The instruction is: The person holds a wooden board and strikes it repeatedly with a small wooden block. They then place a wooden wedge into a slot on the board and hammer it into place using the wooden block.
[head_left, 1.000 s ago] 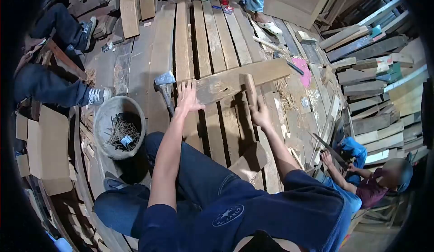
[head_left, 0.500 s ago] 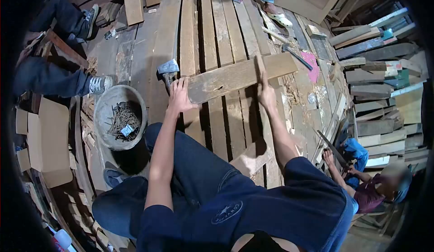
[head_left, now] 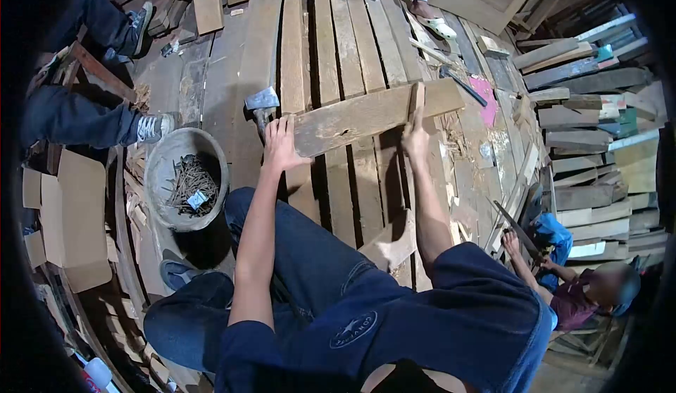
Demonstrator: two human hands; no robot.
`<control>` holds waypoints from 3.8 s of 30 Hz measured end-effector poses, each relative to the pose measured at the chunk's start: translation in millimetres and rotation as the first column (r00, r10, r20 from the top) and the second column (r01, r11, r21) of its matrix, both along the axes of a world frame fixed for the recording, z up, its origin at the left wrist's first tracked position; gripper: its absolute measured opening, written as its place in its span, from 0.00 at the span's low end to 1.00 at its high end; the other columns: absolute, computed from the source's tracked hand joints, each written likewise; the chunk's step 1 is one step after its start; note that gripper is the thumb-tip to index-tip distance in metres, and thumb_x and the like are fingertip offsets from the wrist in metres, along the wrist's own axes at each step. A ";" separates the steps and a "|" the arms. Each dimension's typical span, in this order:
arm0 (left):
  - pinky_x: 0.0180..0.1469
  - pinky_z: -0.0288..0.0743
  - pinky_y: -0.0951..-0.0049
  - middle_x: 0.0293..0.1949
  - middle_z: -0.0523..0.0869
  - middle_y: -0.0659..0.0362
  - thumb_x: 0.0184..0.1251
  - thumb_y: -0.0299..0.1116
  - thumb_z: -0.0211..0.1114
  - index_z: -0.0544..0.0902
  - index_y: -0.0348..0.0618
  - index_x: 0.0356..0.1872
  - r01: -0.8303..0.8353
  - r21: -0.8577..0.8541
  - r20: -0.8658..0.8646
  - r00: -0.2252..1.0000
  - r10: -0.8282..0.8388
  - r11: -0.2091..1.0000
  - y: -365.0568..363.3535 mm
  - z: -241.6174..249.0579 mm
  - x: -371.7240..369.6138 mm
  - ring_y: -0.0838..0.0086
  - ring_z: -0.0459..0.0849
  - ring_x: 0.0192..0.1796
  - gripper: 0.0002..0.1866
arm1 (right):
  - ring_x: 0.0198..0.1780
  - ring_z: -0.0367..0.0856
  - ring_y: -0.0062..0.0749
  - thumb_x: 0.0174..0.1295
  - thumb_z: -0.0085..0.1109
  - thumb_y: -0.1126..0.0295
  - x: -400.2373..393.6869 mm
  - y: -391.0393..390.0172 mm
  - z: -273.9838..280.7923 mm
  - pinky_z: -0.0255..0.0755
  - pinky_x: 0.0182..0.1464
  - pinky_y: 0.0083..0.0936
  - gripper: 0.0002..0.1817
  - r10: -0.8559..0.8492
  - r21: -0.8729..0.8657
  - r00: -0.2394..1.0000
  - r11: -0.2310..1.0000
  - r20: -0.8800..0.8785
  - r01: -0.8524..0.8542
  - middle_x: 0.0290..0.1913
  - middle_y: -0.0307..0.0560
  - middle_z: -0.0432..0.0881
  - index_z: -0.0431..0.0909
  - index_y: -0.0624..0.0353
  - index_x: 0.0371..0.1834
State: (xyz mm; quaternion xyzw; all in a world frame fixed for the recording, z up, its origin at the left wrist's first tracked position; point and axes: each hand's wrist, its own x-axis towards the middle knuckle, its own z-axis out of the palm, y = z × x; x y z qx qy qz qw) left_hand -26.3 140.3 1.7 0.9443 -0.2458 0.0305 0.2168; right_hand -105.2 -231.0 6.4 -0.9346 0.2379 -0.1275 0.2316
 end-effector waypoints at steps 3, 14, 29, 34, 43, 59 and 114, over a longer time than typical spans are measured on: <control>0.79 0.55 0.48 0.68 0.70 0.46 0.23 0.55 0.88 0.63 0.33 0.74 -0.002 -0.001 0.005 1.000 0.002 1.000 -0.1 4.8 -1.0 0.48 0.66 0.71 0.70 | 0.38 0.86 0.70 0.69 0.53 0.68 -19.1 54.8 -5.4 0.81 0.43 0.57 0.43 0.351 -0.045 0.933 0.936 0.084 -0.348 0.37 0.76 0.84 0.46 0.43 0.86; 0.78 0.57 0.47 0.70 0.69 0.45 0.24 0.55 0.89 0.64 0.34 0.74 -0.008 -0.011 -0.012 1.000 0.008 1.000 -0.2 8.0 -4.5 0.46 0.65 0.73 0.68 | 0.44 0.87 0.69 0.70 0.54 0.68 1.4 41.1 -5.5 0.80 0.50 0.57 0.41 0.188 0.022 0.981 0.982 0.053 -0.190 0.42 0.76 0.86 0.50 0.40 0.86; 0.79 0.55 0.49 0.69 0.70 0.45 0.22 0.54 0.90 0.63 0.33 0.75 -0.023 0.003 0.003 1.000 0.022 1.000 0.5 7.1 -5.3 0.48 0.66 0.72 0.71 | 0.38 0.85 0.71 0.69 0.55 0.67 -35.7 66.4 13.8 0.80 0.43 0.60 0.43 0.632 -0.052 0.772 0.770 -0.066 -0.635 0.38 0.75 0.85 0.48 0.40 0.86; 0.79 0.55 0.49 0.69 0.70 0.45 0.23 0.53 0.90 0.63 0.33 0.75 -0.012 -0.010 -0.006 1.000 0.012 1.000 2.1 6.9 -8.3 0.47 0.66 0.72 0.70 | 0.36 0.84 0.73 0.74 0.52 0.64 -5.3 22.0 7.0 0.78 0.38 0.61 0.38 0.103 0.028 0.995 0.994 -0.020 -0.102 0.35 0.75 0.84 0.49 0.40 0.85; 0.78 0.57 0.47 0.69 0.70 0.45 0.22 0.58 0.88 0.66 0.33 0.73 -0.018 -0.022 0.012 1.000 0.018 1.000 2.7 0.4 -7.3 0.46 0.65 0.73 0.70 | 0.42 0.84 0.71 0.69 0.55 0.70 -52.0 82.8 32.0 0.79 0.44 0.60 0.43 0.496 0.011 0.868 0.868 -0.002 -0.496 0.49 0.79 0.82 0.49 0.37 0.86; 0.78 0.56 0.48 0.70 0.70 0.47 0.24 0.53 0.89 0.64 0.35 0.74 -0.020 -0.030 0.004 1.000 0.020 0.999 0.8 1.3 -5.2 0.47 0.65 0.73 0.69 | 0.26 0.83 0.69 0.72 0.54 0.62 -48.8 98.7 19.0 0.79 0.32 0.59 0.43 0.503 -0.002 0.862 0.864 -0.063 -0.504 0.26 0.75 0.82 0.41 0.45 0.87; 0.77 0.57 0.48 0.69 0.70 0.47 0.23 0.51 0.89 0.64 0.37 0.73 -0.043 -0.084 0.004 0.999 0.043 0.996 0.0 0.9 -6.5 0.48 0.66 0.72 0.67 | 0.35 0.87 0.65 0.70 0.56 0.62 -48.2 90.7 49.3 0.81 0.42 0.56 0.38 0.541 0.081 0.815 0.840 -0.208 -0.537 0.31 0.70 0.85 0.55 0.24 0.83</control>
